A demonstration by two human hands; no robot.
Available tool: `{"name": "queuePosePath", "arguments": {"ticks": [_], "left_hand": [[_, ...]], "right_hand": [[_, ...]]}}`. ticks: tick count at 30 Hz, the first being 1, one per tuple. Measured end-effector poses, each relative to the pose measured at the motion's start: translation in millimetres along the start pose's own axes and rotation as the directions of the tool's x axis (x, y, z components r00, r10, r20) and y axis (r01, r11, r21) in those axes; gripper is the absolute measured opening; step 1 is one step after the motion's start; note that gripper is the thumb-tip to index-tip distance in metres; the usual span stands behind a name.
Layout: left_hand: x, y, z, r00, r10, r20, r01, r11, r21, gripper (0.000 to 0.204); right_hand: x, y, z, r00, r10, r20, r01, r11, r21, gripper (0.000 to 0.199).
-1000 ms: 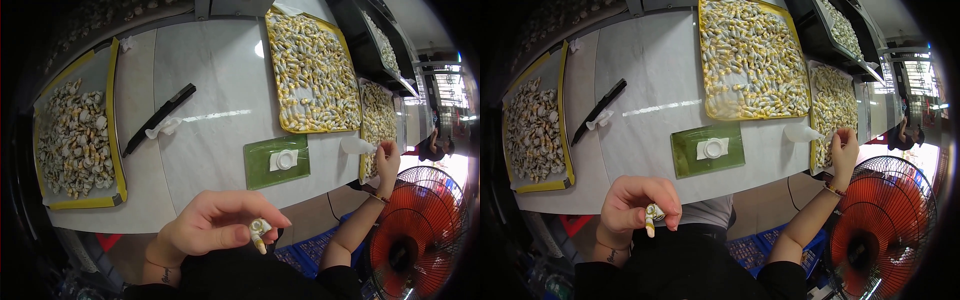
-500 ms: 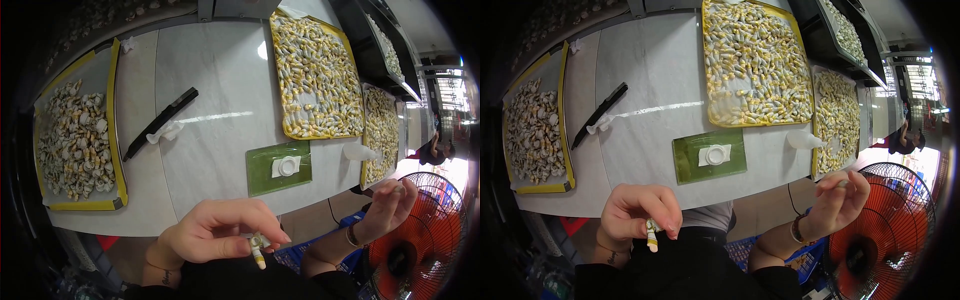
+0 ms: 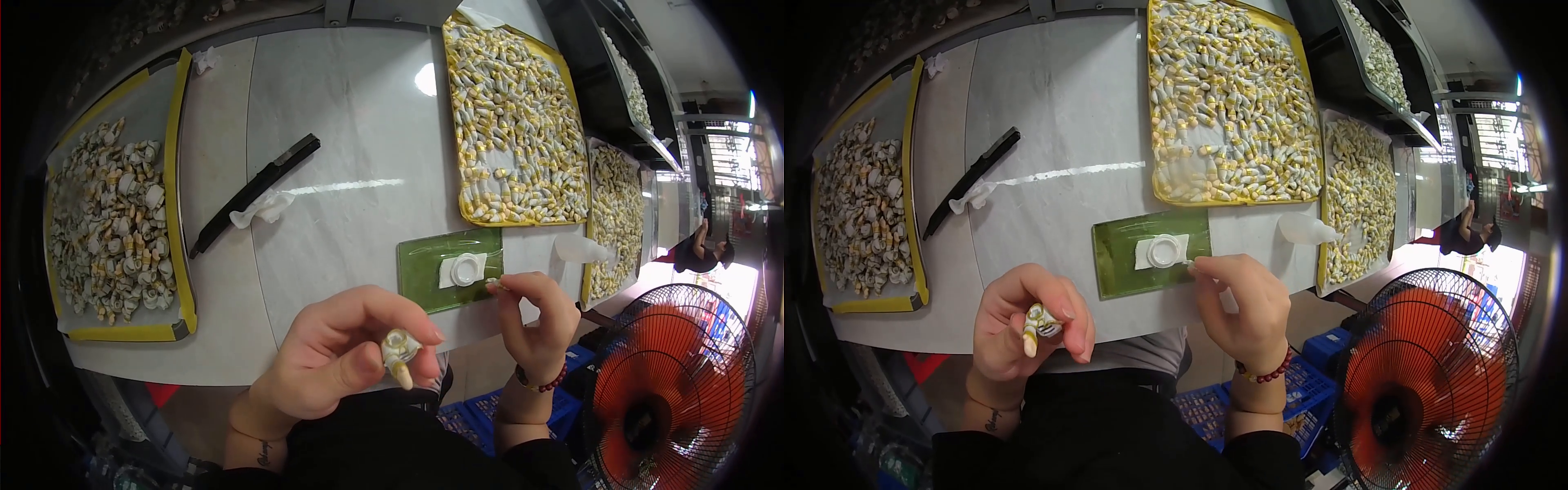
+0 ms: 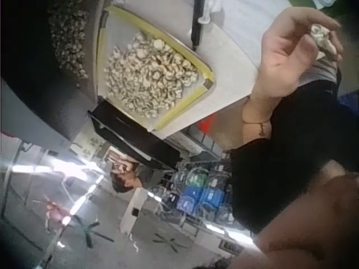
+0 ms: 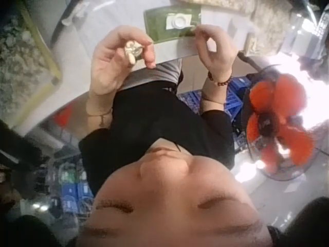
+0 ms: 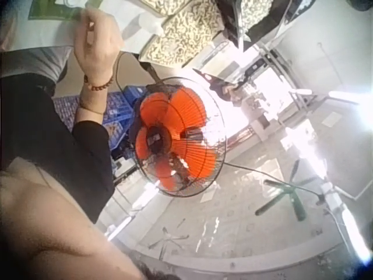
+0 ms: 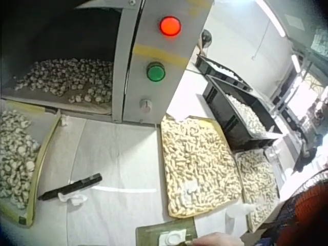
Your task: The person inspects, sorts, and assembles small plastic parts by hand at a factory workstation, placing them into a sorting tray and a collection bin.
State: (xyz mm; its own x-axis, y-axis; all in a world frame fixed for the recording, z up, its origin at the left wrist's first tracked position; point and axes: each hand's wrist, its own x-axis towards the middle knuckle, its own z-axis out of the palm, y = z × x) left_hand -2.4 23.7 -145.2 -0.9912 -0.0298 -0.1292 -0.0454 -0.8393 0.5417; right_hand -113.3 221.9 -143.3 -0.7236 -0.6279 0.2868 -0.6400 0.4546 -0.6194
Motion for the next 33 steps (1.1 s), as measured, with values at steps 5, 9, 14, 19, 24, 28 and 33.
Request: {"name": "queuePosePath", "arguments": {"ticks": [5,9,14,19,24,28,33], "left_hand": [[-1.3,1.3,-7.3,0.998,-0.022,0.056,0.02,0.999,0.032,0.039],[-2.5,1.0,-13.4,0.99,-0.03,0.138,0.033,0.999,-0.019,0.042],[-0.4,-0.1,-11.8,0.997,-0.001,0.073,0.001,1.0,0.01,0.036],[-1.9,1.8,-9.0,0.993,-0.005,0.117,0.011,0.999,-0.05,0.035],[3.2,-9.6,-9.5,0.949,0.251,0.192,-0.282,0.946,0.159,0.031],[0.2,-5.2,-14.3,0.95,0.253,0.183,-0.304,0.882,0.36,0.025],[-0.7,-5.4,-12.4,0.963,0.228,0.142,-0.264,0.903,0.34,0.024]], "right_hand": [[9.4,1.3,2.0,0.985,-0.173,0.019,0.174,0.983,-0.055,0.028],[12.4,-0.9,3.8,0.965,-0.247,0.086,0.258,0.954,-0.154,0.029],[12.6,-4.8,5.9,0.948,-0.283,0.147,0.309,0.931,-0.195,0.029],[13.3,-9.9,14.7,0.971,-0.235,0.035,0.238,0.958,-0.16,0.025],[3.4,-39.1,3.7,0.976,-0.025,-0.218,0.095,0.943,0.318,0.025],[10.5,-57.3,20.9,0.97,-0.112,-0.214,0.203,0.858,0.471,0.03],[13.5,-57.6,20.8,0.962,-0.221,-0.16,0.269,0.862,0.43,0.03]]}}
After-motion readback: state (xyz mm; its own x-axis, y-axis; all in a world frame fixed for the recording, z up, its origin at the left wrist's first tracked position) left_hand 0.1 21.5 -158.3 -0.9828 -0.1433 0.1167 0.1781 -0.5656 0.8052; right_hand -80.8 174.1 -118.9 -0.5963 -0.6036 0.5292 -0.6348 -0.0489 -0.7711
